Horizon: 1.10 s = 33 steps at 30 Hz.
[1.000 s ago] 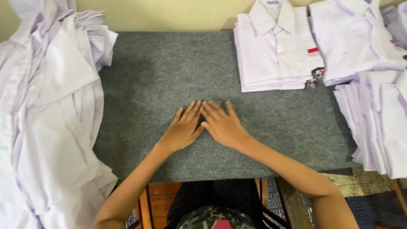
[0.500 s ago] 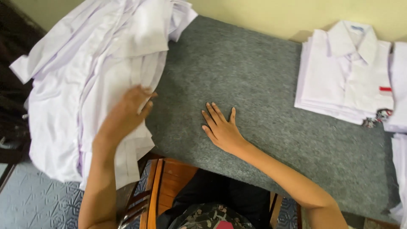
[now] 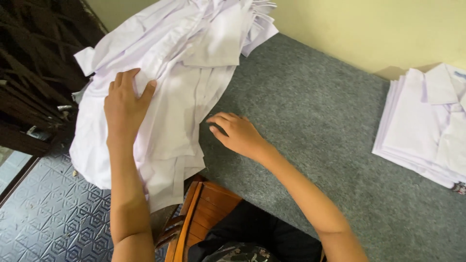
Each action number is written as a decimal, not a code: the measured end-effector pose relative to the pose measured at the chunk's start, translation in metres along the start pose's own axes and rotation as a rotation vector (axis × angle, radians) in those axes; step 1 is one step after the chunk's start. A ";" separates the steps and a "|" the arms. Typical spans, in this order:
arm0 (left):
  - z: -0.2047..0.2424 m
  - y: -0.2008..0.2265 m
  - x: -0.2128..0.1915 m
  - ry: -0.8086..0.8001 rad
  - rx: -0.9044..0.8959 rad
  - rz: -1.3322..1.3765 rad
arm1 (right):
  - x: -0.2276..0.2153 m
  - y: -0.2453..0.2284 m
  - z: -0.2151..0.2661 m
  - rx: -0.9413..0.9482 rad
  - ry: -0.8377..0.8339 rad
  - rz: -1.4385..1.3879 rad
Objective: Folding white shirts on a padded work table and stacking them neatly.
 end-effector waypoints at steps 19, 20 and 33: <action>0.000 0.010 -0.014 0.242 0.043 0.017 | -0.042 -0.028 -0.020 -0.088 0.137 -0.391; 0.000 0.009 -0.013 0.268 0.062 0.028 | -0.043 -0.027 -0.020 -0.089 0.140 -0.407; 0.008 0.030 0.011 0.141 -0.008 0.657 | -0.042 -0.008 -0.025 -0.028 0.174 -0.708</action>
Point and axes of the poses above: each hand's wrist, its own z-axis away from the middle knuckle, its own x-axis out of the palm, y = z × x, the point moved 9 cm from there along -z, towards the middle knuckle, and after that the axes turned 2 degrees about x, right-handed, at the moved point
